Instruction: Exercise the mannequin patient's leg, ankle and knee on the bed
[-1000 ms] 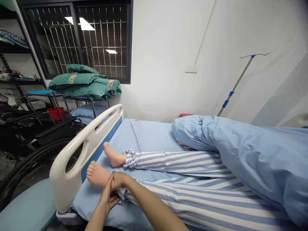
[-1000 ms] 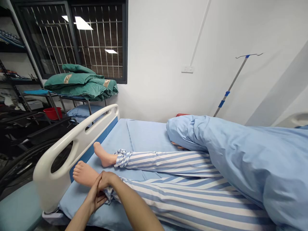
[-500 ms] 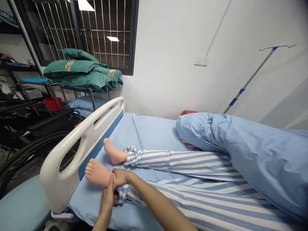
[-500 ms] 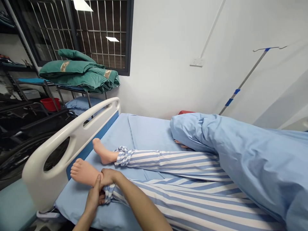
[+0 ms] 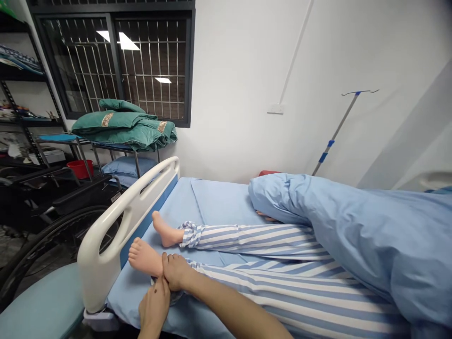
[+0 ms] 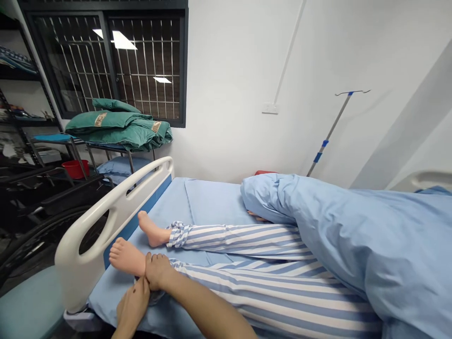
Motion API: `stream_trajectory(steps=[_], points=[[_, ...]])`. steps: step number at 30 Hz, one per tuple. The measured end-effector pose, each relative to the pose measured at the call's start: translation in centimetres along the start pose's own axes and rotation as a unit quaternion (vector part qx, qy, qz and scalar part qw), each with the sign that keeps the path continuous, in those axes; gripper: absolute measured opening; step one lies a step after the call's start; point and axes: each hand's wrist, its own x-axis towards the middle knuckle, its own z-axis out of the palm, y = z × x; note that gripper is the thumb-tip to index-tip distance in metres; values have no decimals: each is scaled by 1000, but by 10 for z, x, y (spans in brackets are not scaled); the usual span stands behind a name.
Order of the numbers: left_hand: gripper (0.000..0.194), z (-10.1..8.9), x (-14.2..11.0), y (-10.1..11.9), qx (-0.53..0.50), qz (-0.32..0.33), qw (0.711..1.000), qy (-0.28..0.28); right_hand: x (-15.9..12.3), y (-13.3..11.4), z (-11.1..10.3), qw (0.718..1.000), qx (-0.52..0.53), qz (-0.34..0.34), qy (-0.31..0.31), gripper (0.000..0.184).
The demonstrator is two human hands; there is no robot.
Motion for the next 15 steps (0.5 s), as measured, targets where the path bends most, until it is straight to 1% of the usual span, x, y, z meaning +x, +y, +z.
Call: stream_trajectory(steps=[2,4,6,7,8,9,11,13,15], points=[[32,-21,5,-4,44,56,997,42,2,2,-7,999,36,-21,2,61],[31,-45,19,-5,34,92,990,105,6,8,-17,994,98,-20,45,45],[30,-68,41,-1,19,131,979,155,15,16,-29,984,136,16,113,42],[29,-78,54,2,18,141,976,167,21,20,-34,981,134,42,136,43],[28,-85,67,6,28,149,974,171,28,24,-37,980,118,68,142,45],[28,-91,82,10,43,151,973,172,36,27,-40,982,94,93,134,46],[30,-95,110,17,78,156,970,169,54,34,-40,985,49,130,99,52],[33,-91,135,21,97,164,967,170,71,41,-35,986,29,152,65,63],[36,-84,157,24,120,180,962,164,85,49,-27,984,31,167,47,70]])
